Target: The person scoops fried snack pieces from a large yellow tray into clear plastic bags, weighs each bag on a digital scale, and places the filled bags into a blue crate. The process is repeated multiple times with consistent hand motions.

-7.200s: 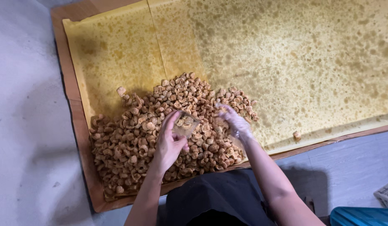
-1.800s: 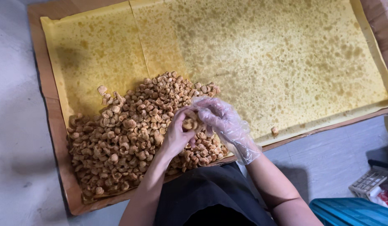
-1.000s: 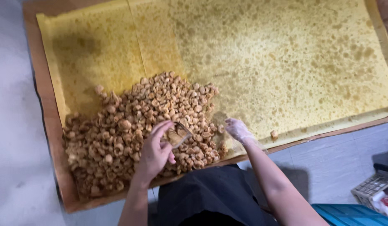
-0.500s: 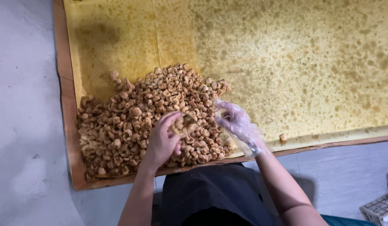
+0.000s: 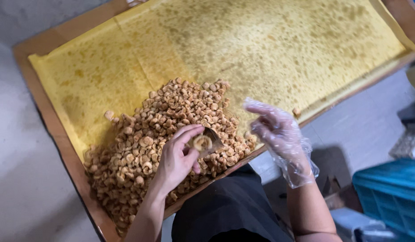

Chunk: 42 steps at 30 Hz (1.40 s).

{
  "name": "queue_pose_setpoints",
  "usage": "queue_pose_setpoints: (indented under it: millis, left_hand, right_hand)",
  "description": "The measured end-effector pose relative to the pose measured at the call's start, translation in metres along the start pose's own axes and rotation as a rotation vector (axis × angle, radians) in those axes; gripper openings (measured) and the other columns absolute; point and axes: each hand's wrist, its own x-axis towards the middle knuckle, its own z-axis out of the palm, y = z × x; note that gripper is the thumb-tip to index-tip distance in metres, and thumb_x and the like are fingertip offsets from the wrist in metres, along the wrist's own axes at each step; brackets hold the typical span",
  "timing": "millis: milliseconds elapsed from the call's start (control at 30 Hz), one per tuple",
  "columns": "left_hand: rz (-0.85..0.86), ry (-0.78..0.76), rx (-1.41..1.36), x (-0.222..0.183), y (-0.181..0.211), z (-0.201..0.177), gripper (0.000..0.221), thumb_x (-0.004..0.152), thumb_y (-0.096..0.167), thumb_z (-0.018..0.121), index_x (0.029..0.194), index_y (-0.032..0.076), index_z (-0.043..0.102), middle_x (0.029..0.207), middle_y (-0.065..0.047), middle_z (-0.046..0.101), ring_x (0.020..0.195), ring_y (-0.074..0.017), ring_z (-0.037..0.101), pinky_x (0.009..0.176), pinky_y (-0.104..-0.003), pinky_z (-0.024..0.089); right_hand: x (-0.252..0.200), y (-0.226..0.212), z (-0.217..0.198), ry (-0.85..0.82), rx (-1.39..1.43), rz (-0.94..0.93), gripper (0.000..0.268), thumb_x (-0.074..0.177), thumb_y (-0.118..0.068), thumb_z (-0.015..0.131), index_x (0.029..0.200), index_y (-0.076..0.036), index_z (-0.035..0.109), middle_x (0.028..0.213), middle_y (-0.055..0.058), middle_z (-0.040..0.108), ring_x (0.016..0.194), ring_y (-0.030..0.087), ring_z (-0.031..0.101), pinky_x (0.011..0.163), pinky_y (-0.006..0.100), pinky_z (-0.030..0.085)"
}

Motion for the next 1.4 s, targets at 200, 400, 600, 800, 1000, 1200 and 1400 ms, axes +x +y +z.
queue_pose_setpoints:
  millis: [200,400,600,800,1000,1200,1400]
  left_hand:
    - [-0.016,-0.262,0.038,0.014,0.016,0.01,0.053,0.084,-0.012,0.049,0.135,0.001,0.058,0.145,-0.008,0.053,0.056,-0.0119,0.066,0.048,-0.025,0.062]
    - [0.032,-0.546,0.116,0.027,0.018,0.08,0.052,0.083,-0.011,0.05,0.133,0.0,0.06,0.143,-0.005,0.053,0.058,-0.0126,0.067,0.051,-0.028,0.062]
    - [0.213,-0.991,0.183,0.023,0.054,0.175,0.052,0.082,-0.01,0.05,0.134,-0.004,0.056,0.142,-0.009,0.052,0.061,-0.0148,0.068,0.056,-0.029,0.063]
    - [0.294,-1.384,0.152,-0.023,0.106,0.299,0.056,0.081,-0.01,0.048,0.135,-0.003,0.055,0.143,-0.01,0.048,0.064,-0.016,0.07,0.058,-0.031,0.066]
    - [0.254,-1.685,-0.004,-0.086,0.108,0.441,0.048,0.086,-0.011,0.052,0.133,-0.007,0.057,0.136,-0.012,0.05,0.069,-0.0154,0.067,0.061,-0.031,0.066]
    - [0.101,-1.809,0.084,-0.14,0.072,0.523,0.047,0.089,-0.009,0.052,0.136,-0.006,0.055,0.125,-0.019,0.058,0.067,-0.0151,0.066,0.06,-0.032,0.066]
    - [0.279,-1.865,0.232,-0.145,0.088,0.521,0.041,0.091,-0.001,0.059,0.132,0.001,0.061,0.131,-0.017,0.055,0.065,-0.0163,0.068,0.055,-0.032,0.066]
  right_hand:
    - [-0.059,0.054,-0.005,0.236,-0.087,-0.056,0.04,0.088,0.001,0.07,0.128,-0.005,0.068,0.113,0.006,0.069,0.084,0.008,0.061,0.071,0.023,0.053]
    - [-0.143,0.083,-0.045,0.638,0.198,0.094,0.036,0.09,-0.001,0.068,0.126,-0.004,0.069,0.093,0.003,0.068,0.079,0.01,0.061,0.063,0.023,0.052]
    - [-0.269,0.119,-0.059,1.032,0.193,-0.001,0.034,0.09,-0.003,0.068,0.124,-0.003,0.068,0.117,-0.002,0.068,0.087,0.008,0.062,0.068,0.023,0.054]
    - [-0.42,0.121,-0.043,1.589,0.301,0.119,0.034,0.092,-0.005,0.07,0.127,-0.003,0.068,0.11,0.011,0.067,0.085,0.015,0.064,0.073,0.026,0.054]
    - [-0.477,0.109,0.005,2.001,0.451,0.004,0.026,0.093,-0.004,0.068,0.118,-0.005,0.066,0.124,0.007,0.068,0.098,0.013,0.065,0.076,0.028,0.056]
    - [-0.496,0.115,0.025,2.071,0.516,0.058,0.021,0.093,-0.001,0.067,0.114,-0.004,0.068,0.124,0.009,0.07,0.095,0.015,0.066,0.073,0.028,0.055]
    - [-0.499,0.132,0.025,2.063,0.563,0.088,0.022,0.092,-0.003,0.066,0.115,-0.005,0.068,0.125,0.01,0.07,0.095,0.016,0.068,0.072,0.027,0.059]
